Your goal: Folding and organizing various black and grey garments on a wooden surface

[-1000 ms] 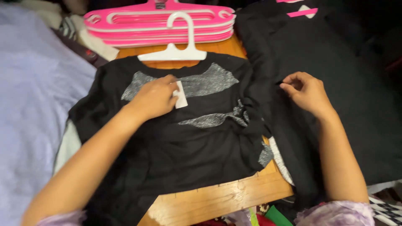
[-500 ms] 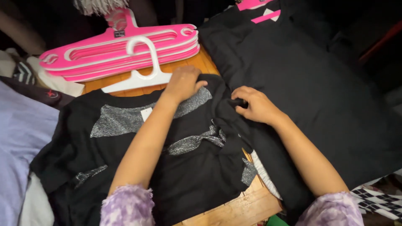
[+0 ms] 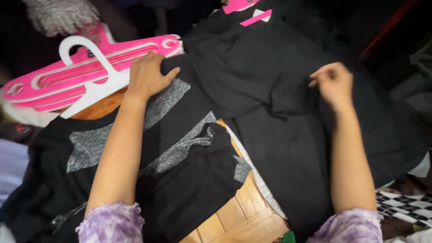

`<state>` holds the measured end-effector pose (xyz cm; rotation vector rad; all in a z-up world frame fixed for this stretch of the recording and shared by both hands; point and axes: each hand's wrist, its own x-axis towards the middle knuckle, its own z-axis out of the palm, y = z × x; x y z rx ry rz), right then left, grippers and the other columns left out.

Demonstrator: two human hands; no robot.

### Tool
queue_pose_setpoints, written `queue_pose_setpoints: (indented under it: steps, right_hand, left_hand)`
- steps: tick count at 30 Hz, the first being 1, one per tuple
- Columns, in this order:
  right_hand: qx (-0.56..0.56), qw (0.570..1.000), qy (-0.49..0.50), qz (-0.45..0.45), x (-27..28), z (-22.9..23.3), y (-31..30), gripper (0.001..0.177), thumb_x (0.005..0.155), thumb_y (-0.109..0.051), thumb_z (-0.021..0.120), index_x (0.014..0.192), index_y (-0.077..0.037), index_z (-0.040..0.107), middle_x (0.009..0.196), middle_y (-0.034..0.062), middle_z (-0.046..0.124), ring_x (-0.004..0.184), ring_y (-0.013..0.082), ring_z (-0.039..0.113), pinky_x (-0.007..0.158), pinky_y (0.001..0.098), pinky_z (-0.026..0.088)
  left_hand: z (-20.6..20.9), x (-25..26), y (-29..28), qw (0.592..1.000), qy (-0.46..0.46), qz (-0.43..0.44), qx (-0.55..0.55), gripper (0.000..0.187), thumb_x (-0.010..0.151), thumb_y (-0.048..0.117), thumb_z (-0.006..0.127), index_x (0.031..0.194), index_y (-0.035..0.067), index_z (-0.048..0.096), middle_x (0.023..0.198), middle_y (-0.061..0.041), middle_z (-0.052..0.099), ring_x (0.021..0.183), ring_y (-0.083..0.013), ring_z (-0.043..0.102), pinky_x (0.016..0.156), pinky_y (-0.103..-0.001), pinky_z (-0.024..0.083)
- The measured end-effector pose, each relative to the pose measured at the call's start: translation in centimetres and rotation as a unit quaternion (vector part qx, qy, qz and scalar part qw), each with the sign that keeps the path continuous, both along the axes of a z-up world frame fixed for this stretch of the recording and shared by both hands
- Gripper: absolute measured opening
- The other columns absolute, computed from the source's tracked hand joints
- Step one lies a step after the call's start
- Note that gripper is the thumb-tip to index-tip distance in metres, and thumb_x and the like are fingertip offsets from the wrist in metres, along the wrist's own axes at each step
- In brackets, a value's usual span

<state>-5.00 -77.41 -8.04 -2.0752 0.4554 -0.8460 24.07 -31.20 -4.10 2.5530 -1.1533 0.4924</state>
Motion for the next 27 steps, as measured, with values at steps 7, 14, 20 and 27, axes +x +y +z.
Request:
queue_pose_setpoints:
  steps: [7,14,20,27]
  right_hand:
    - [0.054,0.92,0.385,-0.05,-1.6,5.7,4.0,0.065,0.074,-0.048,0.082,0.132,-0.022,0.066,0.131,0.0083,0.062,0.121,0.021,0.061,0.104,0.0337,0.043]
    - [0.078,0.989,-0.024,-0.122,-4.6,0.3,-7.1,0.016,0.099,-0.019,0.081,0.098,-0.018,0.065,0.092,-0.0051,0.064,0.086,0.0063,0.059,0.078,0.0237,0.051]
    - [0.118,0.963,0.011,-0.241,-6.0,-5.2,-12.7,0.019,0.093,-0.025,0.087,0.101,-0.02,0.07,0.09,-0.0083,0.069,0.08,0.0025,0.063,0.069,0.0222,0.054]
    - [-0.075,0.92,-0.026,-0.384,-9.5,-6.9,-17.5,0.037,0.074,-0.033,0.104,0.095,-0.014,0.08,0.093,-0.0004,0.08,0.087,0.0114,0.072,0.08,0.0295,0.056]
  left_hand:
    - [-1.5,-1.6,-4.9,0.999,-0.032,-0.003,-0.003,0.046,0.091,0.041,0.062,0.119,0.006,0.074,0.105,-0.015,0.065,0.092,-0.0386,0.061,0.087,-0.05,0.038]
    - [0.0,-13.3,-12.2,0.958,-0.023,-0.283,-0.05,0.041,0.082,0.043,0.071,0.109,0.011,0.069,0.103,-0.008,0.065,0.09,-0.0316,0.064,0.076,-0.048,0.044]
    - [-3.1,-14.5,-12.0,0.953,-0.119,-0.272,0.062,0.067,0.062,0.009,0.068,0.129,0.014,0.061,0.135,-0.009,0.058,0.107,-0.027,0.06,0.082,-0.04,0.042]
    - [1.8,-14.3,-11.2,0.945,0.2,-0.257,0.014,0.058,0.08,-0.001,0.041,0.131,0.012,0.065,0.144,-0.011,0.062,0.127,-0.0316,0.06,0.102,-0.045,0.047]
